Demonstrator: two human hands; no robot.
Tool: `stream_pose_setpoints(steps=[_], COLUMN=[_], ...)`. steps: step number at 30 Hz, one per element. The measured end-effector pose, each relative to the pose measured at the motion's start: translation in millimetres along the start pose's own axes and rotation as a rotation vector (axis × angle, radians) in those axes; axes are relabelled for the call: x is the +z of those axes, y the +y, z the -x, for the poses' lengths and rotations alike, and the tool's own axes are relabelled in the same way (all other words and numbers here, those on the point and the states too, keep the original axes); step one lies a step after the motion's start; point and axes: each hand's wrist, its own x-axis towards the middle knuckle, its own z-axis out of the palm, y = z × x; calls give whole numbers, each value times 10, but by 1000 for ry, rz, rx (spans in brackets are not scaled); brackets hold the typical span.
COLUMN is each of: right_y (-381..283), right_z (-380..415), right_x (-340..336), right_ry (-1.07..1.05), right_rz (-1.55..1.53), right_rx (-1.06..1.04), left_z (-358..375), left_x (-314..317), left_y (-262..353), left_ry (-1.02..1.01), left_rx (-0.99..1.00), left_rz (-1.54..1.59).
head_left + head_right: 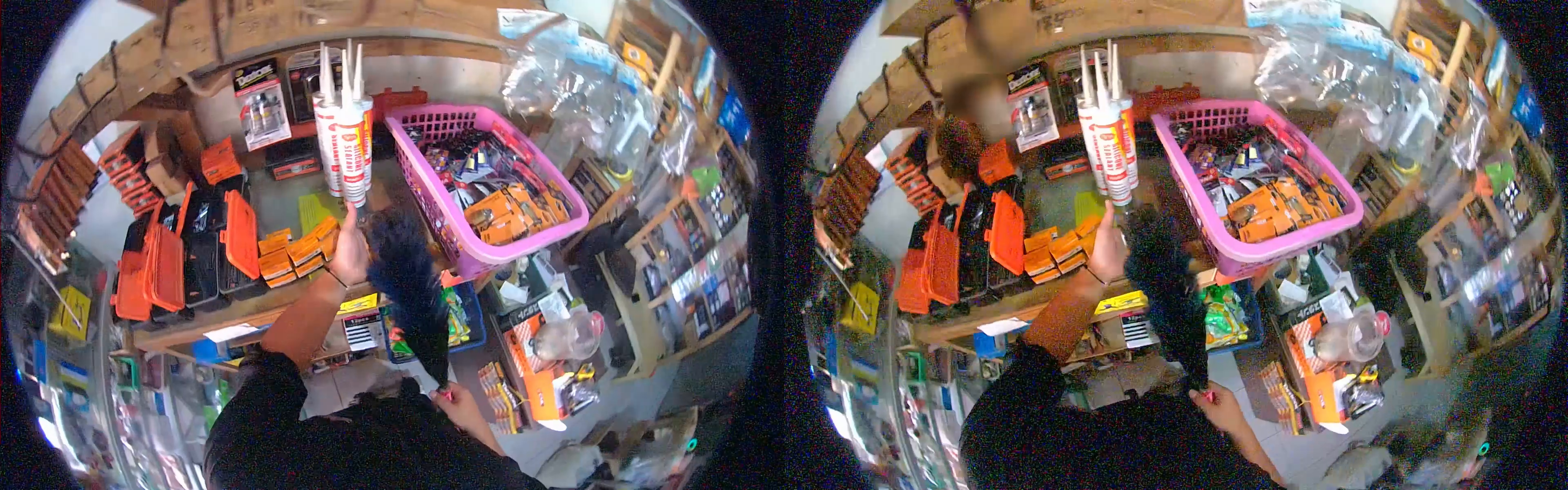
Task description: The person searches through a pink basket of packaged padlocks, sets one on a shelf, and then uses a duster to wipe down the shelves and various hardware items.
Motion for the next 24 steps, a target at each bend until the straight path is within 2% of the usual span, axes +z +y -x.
stream_pose_setpoints(steps=[1, 2, 3, 4, 5, 6, 8, 9, 10, 12, 14, 16, 17, 19, 20, 21, 22, 24], right_y=[-18, -40, -60, -81, -115, -211, -365, -278, -241, -308, -114, -36, -77, -280, -403, -545, -480, -216], right_z=[16, 24, 21, 12, 0, -29, -89, -151, -167, -222, -395, -594, -682, -825, -773, -719, -887, -1347], right_x=[17, 17, -17, -82, -154, -239, -403, -440, -511, -673, -660, -618, -577, -361, -280, -227, -23, 439], right_ry=[-108, -220, -219, -390, -565, -575, -756, -959, -961, -1321, -1419, -1537, -1552, -1463, -1181, -883, -898, -777], right_rz=[-76, -151, -161, -120, -77, -84, 181, 265, 260, -150, -101, -169, -167, -780, -968, -1132, -1141, -1307], right_rx=[34, 64, 68, 140, 209, 211, -191, -151, -161, -164, -145, -482, -497, -38, 74, 185, 168, 374], left_z=[-10, -17, -24, -27, -70, -84, -107, -131, -141, -145, -125, 50, 115, 177, 204, 29, -3, -44], left_x=[0, -24, -79, -156, -282, -348, -440, -486, -530, -544, -503, -247, 1, 61, 74, -448, -516, -564], left_y=[-14, -23, -31, -41, -74, -95, -131, -153, -179, -206, -175, -162, -122, -106, -123, -204, -197, -180], left_ry=[-25, -24, -3, 21, -89, -77, -126, -132, -129, -132, -150, -155, -303, -221, -152, -308, -301, -384], left_rx=[71, 57, 20, -14, -104, -104, -82, -93, -91, -318, -274, -336, -358, -324, -304, -335, -334, -409], left_rz=[-47, -54, -8, 40, 90, 86, 3, -53, -63, 143, 11, -112, -139, -276, -400, -437, -459, -729])
